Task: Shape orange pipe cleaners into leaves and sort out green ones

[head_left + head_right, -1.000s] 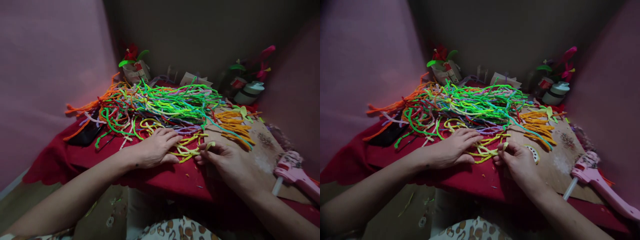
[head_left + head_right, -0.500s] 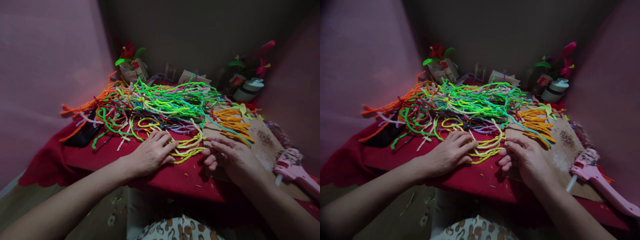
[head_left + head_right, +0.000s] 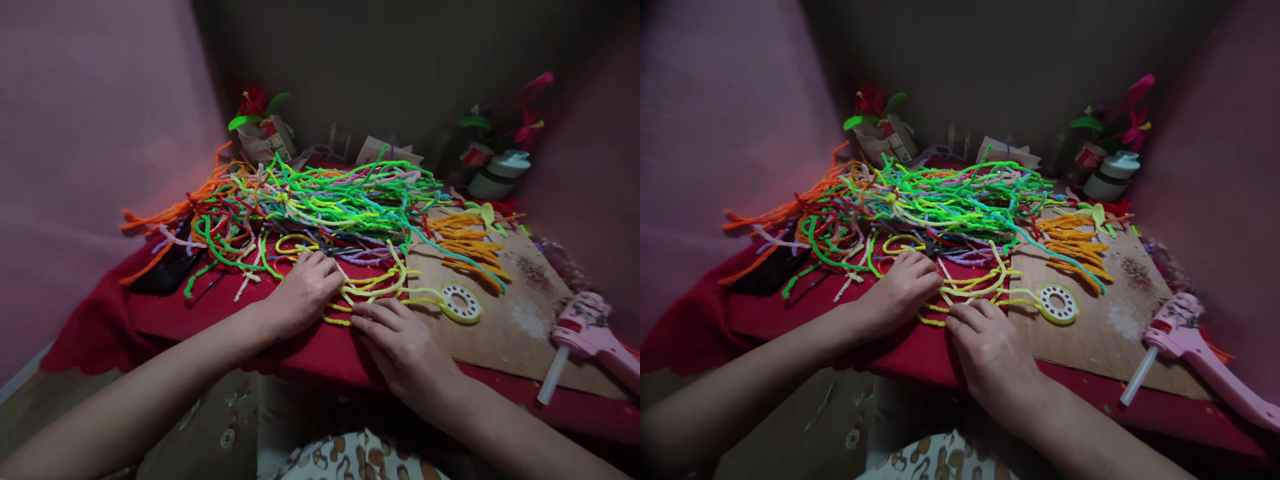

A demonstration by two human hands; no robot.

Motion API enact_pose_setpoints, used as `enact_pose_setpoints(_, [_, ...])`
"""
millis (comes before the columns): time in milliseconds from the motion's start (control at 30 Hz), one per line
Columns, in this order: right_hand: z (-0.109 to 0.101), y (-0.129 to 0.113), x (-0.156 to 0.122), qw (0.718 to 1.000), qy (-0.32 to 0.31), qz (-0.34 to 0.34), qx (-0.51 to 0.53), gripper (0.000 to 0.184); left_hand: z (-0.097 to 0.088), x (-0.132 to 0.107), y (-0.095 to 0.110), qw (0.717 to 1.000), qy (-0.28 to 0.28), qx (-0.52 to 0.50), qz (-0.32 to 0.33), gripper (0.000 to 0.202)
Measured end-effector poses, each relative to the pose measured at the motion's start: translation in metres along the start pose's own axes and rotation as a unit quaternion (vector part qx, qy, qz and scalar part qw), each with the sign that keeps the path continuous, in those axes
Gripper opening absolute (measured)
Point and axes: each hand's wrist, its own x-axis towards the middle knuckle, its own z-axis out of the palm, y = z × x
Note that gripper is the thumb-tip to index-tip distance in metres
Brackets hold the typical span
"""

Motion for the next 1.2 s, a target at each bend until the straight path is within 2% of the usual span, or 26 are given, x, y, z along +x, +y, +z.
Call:
enact_pose_setpoints(67, [0.007, -0.002, -0.005, 0.999, 0.005, -0.017, -0.041, 0.028, 0.000, 0.000, -0.001, 1.000, 0.011, 0.012, 0.008, 0.019])
enact_pose_setpoints(167, [0.011, -0.003, -0.014, 0.996, 0.008, -0.031, -0.078, 0.031, -0.004, -0.001, -0.003, 0.998, 0.057, 0.028, 0.019, 0.020])
enact_pose_setpoints(300, [0.005, -0.003, -0.018, 0.996, 0.026, -0.037, -0.072, 0.030, -0.011, 0.000, -0.006, 0.991, 0.120, 0.046, 0.033, 0.021])
enact_pose_setpoints(400, [-0.007, 0.000, -0.007, 0.994, 0.083, -0.019, -0.062, 0.028, -0.013, 0.002, -0.006, 0.988, 0.149, 0.035, 0.031, 0.021])
enact_pose_setpoints(467, [-0.015, 0.003, 0.007, 0.993, 0.098, 0.007, -0.067, 0.033, -0.013, 0.004, -0.006, 0.987, 0.156, 0.028, 0.028, 0.021])
enact_pose_setpoints(533, [-0.020, 0.007, 0.023, 0.994, 0.087, 0.019, -0.056, 0.038, -0.014, 0.006, -0.004, 0.987, 0.160, 0.026, 0.023, 0.021])
enact_pose_setpoints(633, [-0.025, 0.015, 0.041, 0.998, 0.039, 0.044, -0.002, 0.025, -0.019, 0.006, -0.002, 0.985, 0.168, 0.042, 0.027, 0.021])
enact_pose_setpoints(733, [-0.031, 0.021, 0.046, 0.997, 0.032, 0.071, 0.028, 0.021, -0.026, 0.003, -0.003, 0.981, 0.163, 0.093, 0.046, 0.020])
enact_pose_setpoints(833, [-0.037, 0.022, 0.044, 0.998, 0.032, 0.061, 0.007, 0.022, -0.033, -0.003, -0.007, 0.975, 0.150, 0.151, 0.069, 0.019])
enact_pose_setpoints(933, [-0.038, 0.024, 0.040, 0.997, 0.013, 0.068, -0.038, 0.021, -0.034, -0.008, -0.011, 0.970, 0.123, 0.191, 0.085, 0.020])
enact_pose_setpoints(1067, [-0.033, 0.029, 0.034, 0.985, 0.022, 0.096, -0.143, 0.021, -0.031, -0.012, -0.012, 0.970, 0.075, 0.211, 0.091, 0.017])
enact_pose_setpoints(1200, [-0.033, 0.031, 0.032, 0.975, 0.032, 0.082, -0.206, 0.023, -0.035, -0.012, -0.016, 0.980, 0.042, 0.184, 0.059, 0.021])
